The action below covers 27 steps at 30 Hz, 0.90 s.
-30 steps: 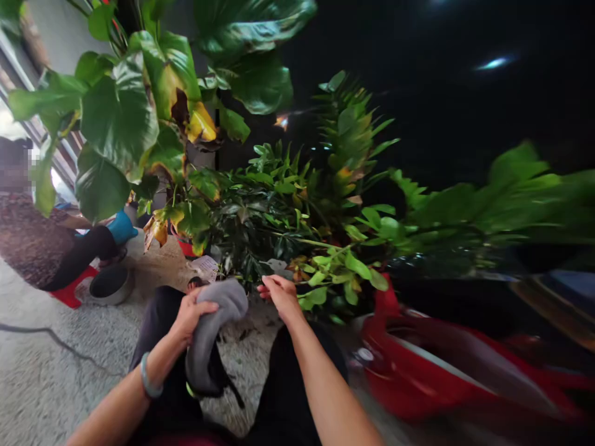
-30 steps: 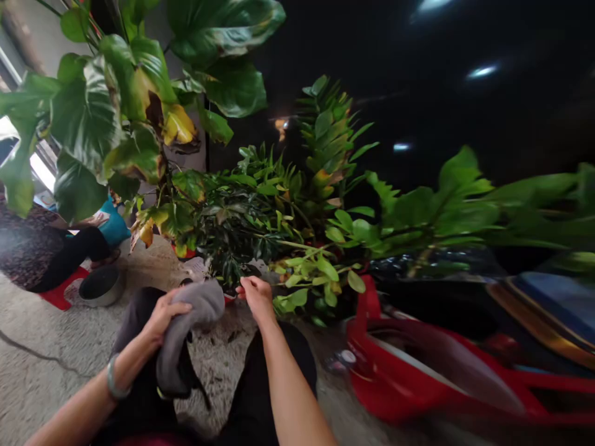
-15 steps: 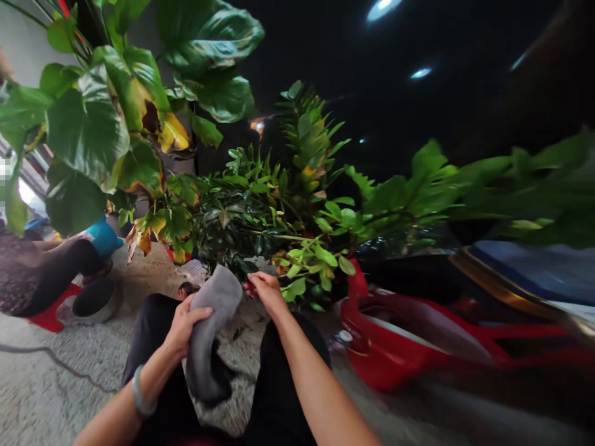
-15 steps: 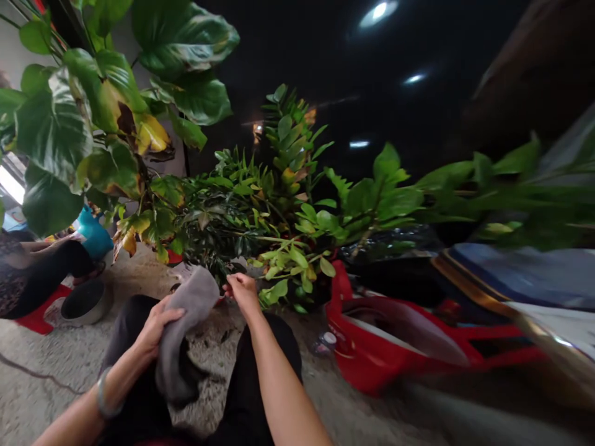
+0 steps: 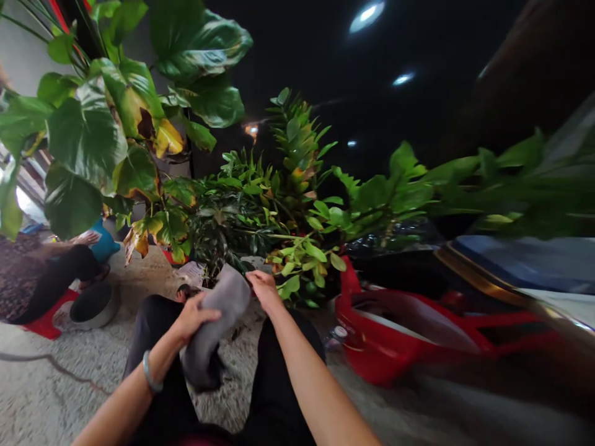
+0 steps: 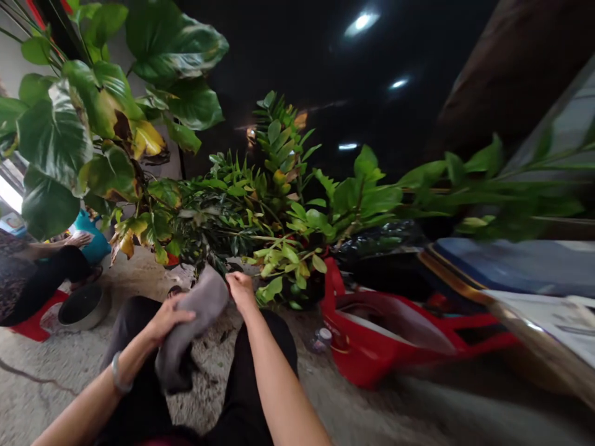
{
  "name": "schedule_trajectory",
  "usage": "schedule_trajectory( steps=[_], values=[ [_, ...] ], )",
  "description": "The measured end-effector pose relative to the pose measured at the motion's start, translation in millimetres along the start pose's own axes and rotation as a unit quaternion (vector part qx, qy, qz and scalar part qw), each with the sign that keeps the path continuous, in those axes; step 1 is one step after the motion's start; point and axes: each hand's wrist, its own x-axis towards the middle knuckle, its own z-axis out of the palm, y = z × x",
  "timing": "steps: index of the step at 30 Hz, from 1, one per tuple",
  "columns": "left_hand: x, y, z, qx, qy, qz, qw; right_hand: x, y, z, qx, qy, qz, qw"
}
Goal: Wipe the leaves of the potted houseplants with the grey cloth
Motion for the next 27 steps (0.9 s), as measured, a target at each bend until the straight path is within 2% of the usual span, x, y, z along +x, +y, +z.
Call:
schedule_trajectory(
  steps=[2, 4, 5, 7, 9, 11, 13, 15, 18, 21, 23, 25, 26, 27],
  values=[
    [-28, -7, -5, 0.015, -0.085, -0.031, 0.996, 1, -2, -2, -0.004, 0.003, 0.005, 1.0],
    [-45, 3, -11, 0.028, -0.109, -0.014, 0.994, -1, -7, -4, -0.003, 0.007, 0.007, 1.0],
    [-48, 12, -13, 0.033, -0.097, 0.007, 0.995, -6, -9, -4, 0.0, 0.011, 0.006, 1.0],
    [-47, 28, -13, 0.036, -0.036, 0.05, 0.997, -25, -13, -5, 0.011, 0.021, 0.002, 1.0],
    [-41, 35, -8, 0.034, 0.036, 0.097, 0.994, -58, -12, -5, 0.025, 0.027, -0.004, 0.999],
    [-36, 30, 1, 0.036, 0.065, 0.145, 0.987, -100, -7, -3, 0.039, -0.004, -0.029, 0.999],
    [-35, 18, 12, 0.035, 0.025, 0.176, 0.984, -140, 0, -1, 0.037, -0.05, -0.086, 0.994],
    [-39, 6, 25, 0.011, -0.057, 0.178, 0.982, -167, 4, 1, 0.006, -0.056, -0.156, 0.986],
    [-50, -2, 46, -0.039, -0.177, 0.141, 0.973, -180, 3, -2, -0.045, 0.045, -0.2, 0.978],
    [-55, 3, 65, -0.025, -0.249, 0.1, 0.963, -181, 0, -15, -0.01, 0.141, -0.158, 0.977],
    [-49, 6, 70, 0.014, -0.282, 0.089, 0.955, -183, -3, -33, 0.061, 0.17, -0.112, 0.977],
    [-33, 6, 67, 0.063, -0.28, 0.106, 0.952, -185, -9, -61, 0.136, 0.215, -0.088, 0.963],
    [-21, 6, 61, 0.089, -0.241, 0.13, 0.958, -184, -16, -78, 0.164, 0.249, -0.091, 0.95],
    [-8, 5, 54, 0.115, -0.176, 0.163, 0.964, -180, -25, -95, 0.184, 0.289, -0.103, 0.934]
  ],
)
